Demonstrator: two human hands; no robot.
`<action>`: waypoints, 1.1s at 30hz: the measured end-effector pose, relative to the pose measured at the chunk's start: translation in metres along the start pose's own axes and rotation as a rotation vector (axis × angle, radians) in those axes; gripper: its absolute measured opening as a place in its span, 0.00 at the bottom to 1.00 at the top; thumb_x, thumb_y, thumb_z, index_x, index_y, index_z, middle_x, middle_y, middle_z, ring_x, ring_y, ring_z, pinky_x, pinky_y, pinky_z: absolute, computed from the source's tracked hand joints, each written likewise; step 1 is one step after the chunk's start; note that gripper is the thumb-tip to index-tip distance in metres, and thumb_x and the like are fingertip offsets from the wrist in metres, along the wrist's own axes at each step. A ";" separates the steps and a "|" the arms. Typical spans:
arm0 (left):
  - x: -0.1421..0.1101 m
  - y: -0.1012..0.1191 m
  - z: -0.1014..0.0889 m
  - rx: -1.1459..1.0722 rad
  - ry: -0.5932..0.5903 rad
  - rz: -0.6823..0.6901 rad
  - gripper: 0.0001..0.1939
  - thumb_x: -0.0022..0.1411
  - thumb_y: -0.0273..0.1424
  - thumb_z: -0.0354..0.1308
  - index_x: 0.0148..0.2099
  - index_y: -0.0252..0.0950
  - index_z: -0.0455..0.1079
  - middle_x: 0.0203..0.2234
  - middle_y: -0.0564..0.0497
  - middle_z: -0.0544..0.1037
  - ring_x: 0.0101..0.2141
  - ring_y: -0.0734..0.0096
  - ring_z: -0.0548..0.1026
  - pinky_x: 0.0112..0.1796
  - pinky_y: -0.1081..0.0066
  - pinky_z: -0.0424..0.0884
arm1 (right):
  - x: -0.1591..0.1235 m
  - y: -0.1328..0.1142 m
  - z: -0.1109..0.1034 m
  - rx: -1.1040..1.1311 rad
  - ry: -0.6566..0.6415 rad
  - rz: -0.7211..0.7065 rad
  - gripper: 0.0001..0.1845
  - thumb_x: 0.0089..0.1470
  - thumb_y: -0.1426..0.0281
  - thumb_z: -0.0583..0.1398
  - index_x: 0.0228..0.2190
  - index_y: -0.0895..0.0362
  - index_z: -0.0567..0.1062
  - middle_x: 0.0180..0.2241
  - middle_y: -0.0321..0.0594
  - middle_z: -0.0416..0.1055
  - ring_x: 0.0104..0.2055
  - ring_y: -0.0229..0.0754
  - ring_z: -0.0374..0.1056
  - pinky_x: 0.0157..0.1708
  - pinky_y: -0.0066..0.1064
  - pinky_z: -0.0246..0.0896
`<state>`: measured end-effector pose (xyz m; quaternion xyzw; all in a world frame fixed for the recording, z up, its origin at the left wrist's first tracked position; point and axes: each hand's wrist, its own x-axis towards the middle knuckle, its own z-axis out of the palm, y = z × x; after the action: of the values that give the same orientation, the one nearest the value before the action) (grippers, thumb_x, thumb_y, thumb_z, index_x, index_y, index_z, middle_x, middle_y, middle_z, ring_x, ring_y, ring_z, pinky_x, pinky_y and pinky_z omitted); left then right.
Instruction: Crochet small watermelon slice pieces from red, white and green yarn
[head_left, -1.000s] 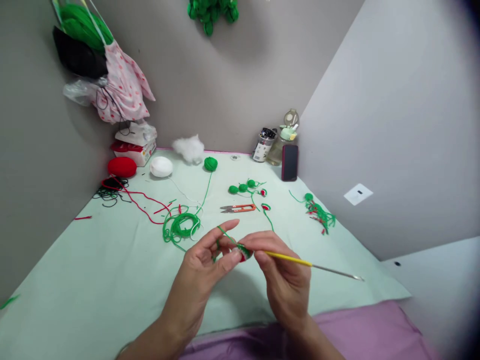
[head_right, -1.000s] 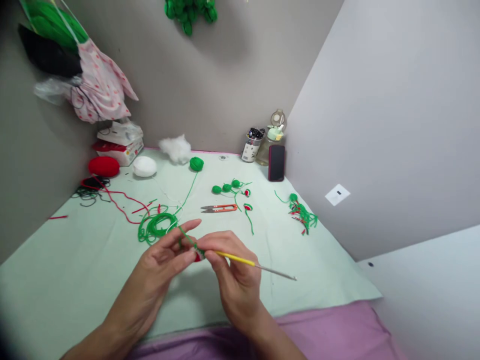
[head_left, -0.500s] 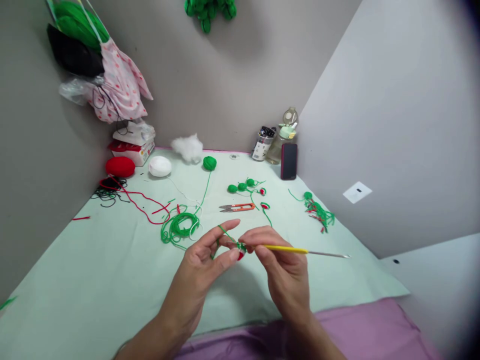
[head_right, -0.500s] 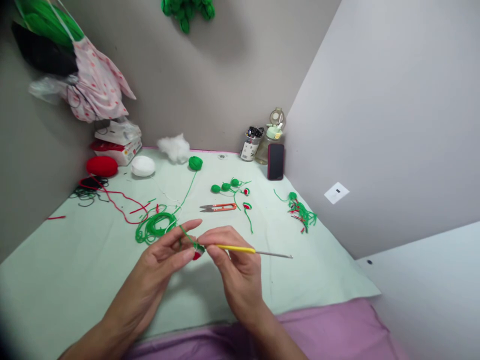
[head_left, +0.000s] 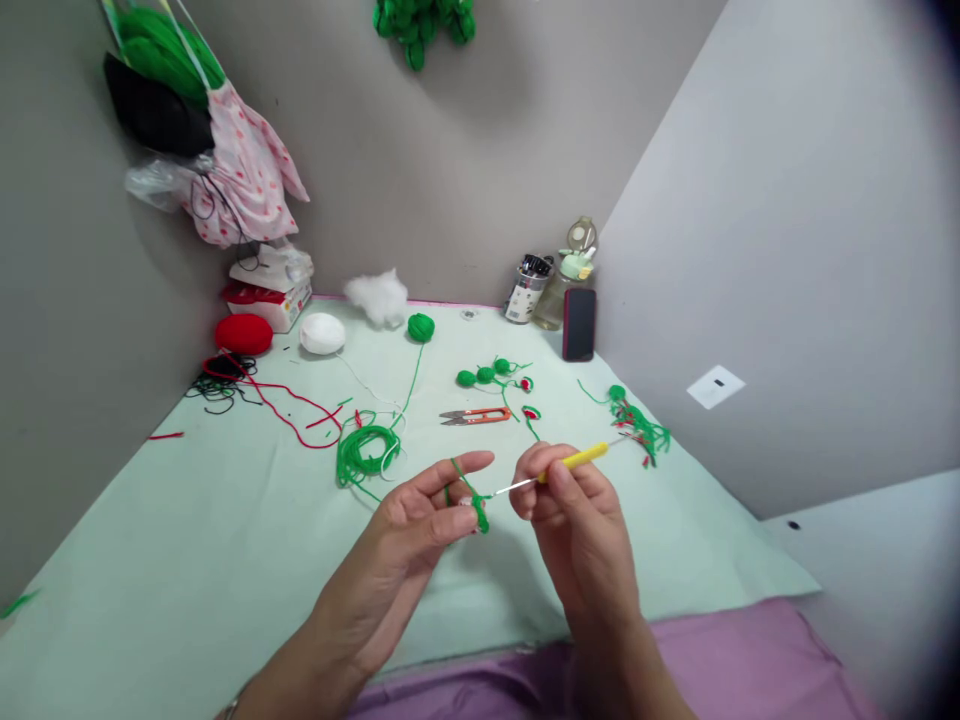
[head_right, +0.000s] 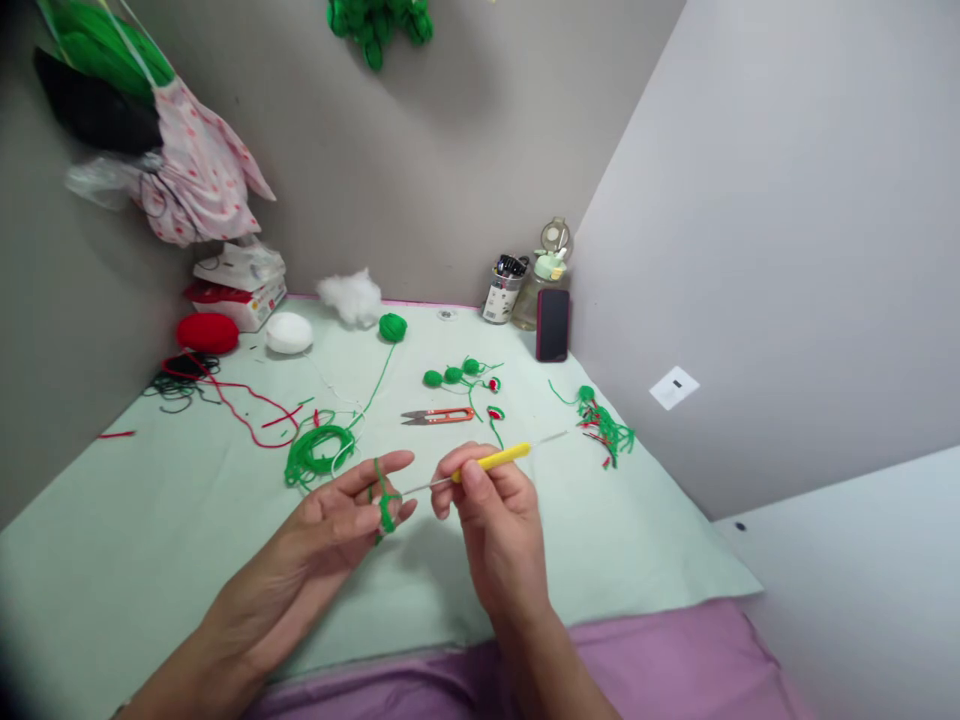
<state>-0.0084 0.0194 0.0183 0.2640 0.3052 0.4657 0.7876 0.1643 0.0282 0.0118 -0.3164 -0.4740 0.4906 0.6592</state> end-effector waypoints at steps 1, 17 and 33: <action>0.000 -0.001 0.001 0.028 0.019 0.018 0.22 0.53 0.35 0.79 0.51 0.44 0.86 0.31 0.55 0.75 0.37 0.69 0.71 0.52 0.63 0.65 | 0.000 0.001 0.000 0.014 -0.018 0.016 0.11 0.65 0.62 0.66 0.32 0.54 0.83 0.28 0.36 0.72 0.25 0.36 0.66 0.26 0.29 0.67; -0.008 -0.004 0.008 0.189 0.163 0.138 0.16 0.58 0.37 0.75 0.50 0.48 0.86 0.34 0.53 0.78 0.41 0.64 0.73 0.50 0.65 0.65 | -0.009 0.007 0.000 -0.186 -0.130 -0.161 0.08 0.68 0.66 0.65 0.40 0.49 0.87 0.37 0.40 0.82 0.36 0.40 0.75 0.36 0.32 0.73; -0.008 -0.005 0.013 0.170 0.182 0.191 0.24 0.56 0.33 0.77 0.56 0.49 0.83 0.31 0.56 0.80 0.38 0.68 0.75 0.49 0.67 0.70 | -0.013 0.004 0.002 -0.246 -0.096 -0.201 0.06 0.67 0.69 0.67 0.41 0.48 0.87 0.36 0.37 0.83 0.39 0.38 0.76 0.39 0.27 0.73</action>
<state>0.0007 0.0087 0.0252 0.3142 0.3871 0.5330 0.6837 0.1600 0.0168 0.0045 -0.3219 -0.5908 0.3749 0.6378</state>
